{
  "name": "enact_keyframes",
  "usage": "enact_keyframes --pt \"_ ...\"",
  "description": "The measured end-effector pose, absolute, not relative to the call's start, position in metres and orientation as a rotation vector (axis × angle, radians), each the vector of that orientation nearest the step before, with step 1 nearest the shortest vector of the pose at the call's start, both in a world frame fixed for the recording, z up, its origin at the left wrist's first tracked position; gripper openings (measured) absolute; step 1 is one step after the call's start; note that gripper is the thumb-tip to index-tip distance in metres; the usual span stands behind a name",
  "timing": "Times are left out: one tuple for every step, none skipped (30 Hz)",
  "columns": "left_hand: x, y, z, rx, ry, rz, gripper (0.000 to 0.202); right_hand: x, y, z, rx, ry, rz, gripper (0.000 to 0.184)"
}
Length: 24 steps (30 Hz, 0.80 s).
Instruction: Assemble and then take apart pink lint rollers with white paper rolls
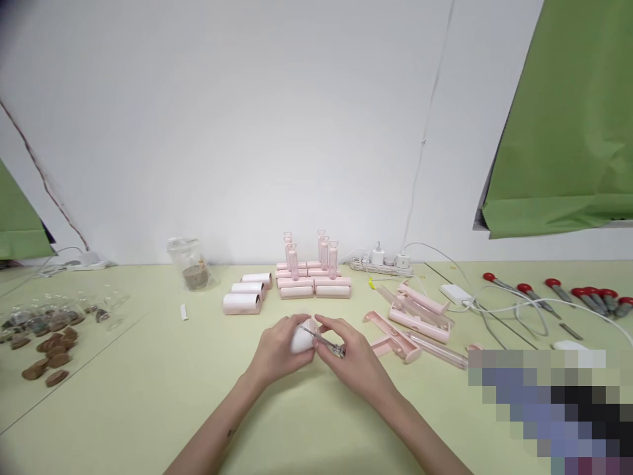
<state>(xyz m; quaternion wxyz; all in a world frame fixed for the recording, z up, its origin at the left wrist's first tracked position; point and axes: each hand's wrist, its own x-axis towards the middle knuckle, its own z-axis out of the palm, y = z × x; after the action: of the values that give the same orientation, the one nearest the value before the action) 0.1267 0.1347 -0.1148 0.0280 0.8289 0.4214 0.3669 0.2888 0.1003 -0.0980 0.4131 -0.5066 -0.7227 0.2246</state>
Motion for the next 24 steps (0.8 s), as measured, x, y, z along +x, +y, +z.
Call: enact_keyframes --pt "0.126 0.135 -0.115 2.61 1.263 1.087 0.037 0.289 0.102 -0.099 -1.264 -1.819 0.598 0.033" --pt "0.124 0.136 -0.116 2.655 1.236 1.053 0.036 0.29 0.103 -0.099 -1.262 -1.82 0.632 0.031" --pt "0.123 0.136 -0.116 2.693 1.214 1.025 0.037 0.291 0.105 -0.099 -1.267 -1.817 0.66 0.03" --pt "0.122 0.137 -0.116 2.726 1.195 0.996 0.037 0.291 0.106 -0.099 -1.274 -1.814 0.682 0.03" --pt "0.12 0.137 -0.117 2.759 1.175 0.965 0.039 0.292 0.107 -0.099 -1.279 -1.808 0.695 0.029" --pt "0.119 0.137 -0.117 2.789 1.155 0.937 0.04 0.293 0.107 -0.099 -1.282 -1.806 0.7 0.028" --pt "0.118 0.137 -0.117 2.812 1.136 0.918 0.042 0.293 0.108 -0.099 -1.28 -1.81 0.697 0.027" --pt "0.117 0.137 -0.116 2.827 1.117 0.914 0.043 0.293 0.108 -0.098 -1.277 -1.817 0.693 0.026" --pt "0.117 0.137 -0.116 2.835 1.096 0.925 0.044 0.293 0.107 -0.098 -1.275 -1.823 0.69 0.026" --pt "0.117 0.137 -0.116 2.838 1.079 0.946 0.044 0.293 0.107 -0.098 -1.277 -1.83 0.693 0.025" --pt "0.116 0.137 -0.116 2.844 1.066 0.965 0.044 0.292 0.106 -0.098 -1.282 -1.836 0.698 0.025" --pt "0.116 0.137 -0.116 2.861 1.058 0.969 0.043 0.292 0.106 -0.098 -1.286 -1.842 0.703 0.024" --pt "0.116 0.137 -0.116 2.891 1.058 0.953 0.042 0.291 0.105 -0.098 -1.288 -1.846 0.703 0.024" --pt "0.116 0.137 -0.116 2.932 1.063 0.919 0.041 0.29 0.106 -0.099 -1.286 -1.853 0.699 0.023" --pt "0.116 0.137 -0.115 2.974 1.069 0.876 0.04 0.29 0.106 -0.099 -1.281 -1.864 0.691 0.022" --pt "0.115 0.138 -0.115 3.005 1.077 0.84 0.039 0.288 0.108 -0.099 -1.276 -1.876 0.684 0.021" --pt "0.114 0.138 -0.114 3.02 1.081 0.821 0.037 0.287 0.11 -0.099 -1.268 -1.891 0.676 0.02" --pt "0.112 0.139 -0.113 3.016 1.092 0.825 0.036 0.286 0.114 -0.098 -1.257 -1.908 0.671 0.019" --pt "0.11 0.141 -0.111 2.992 1.111 0.849 0.036 0.284 0.118 -0.095 -1.24 -1.92 0.663 0.019" --pt "0.108 0.142 -0.11 2.948 1.143 0.888 0.036 0.282 0.124 -0.092 -1.218 -1.923 0.664 0.021" --pt "0.105 0.144 -0.108 2.887 1.193 0.94 0.036 0.279 0.131 -0.089 -1.192 -1.92 0.672 0.024" --pt "0.102 0.146 -0.106 2.815 1.26 0.999 0.037 0.276 0.138 -0.084 -1.167 -1.911 0.684 0.026" --pt "0.099 0.148 -0.104 2.733 1.337 1.052 0.037 0.273 0.146 -0.08 -1.15 -1.9 0.698 0.027" --pt "0.096 0.15 -0.102 2.646 1.412 1.096 0.037 0.269 0.154 -0.077 -1.142 -1.888 0.712 0.027"
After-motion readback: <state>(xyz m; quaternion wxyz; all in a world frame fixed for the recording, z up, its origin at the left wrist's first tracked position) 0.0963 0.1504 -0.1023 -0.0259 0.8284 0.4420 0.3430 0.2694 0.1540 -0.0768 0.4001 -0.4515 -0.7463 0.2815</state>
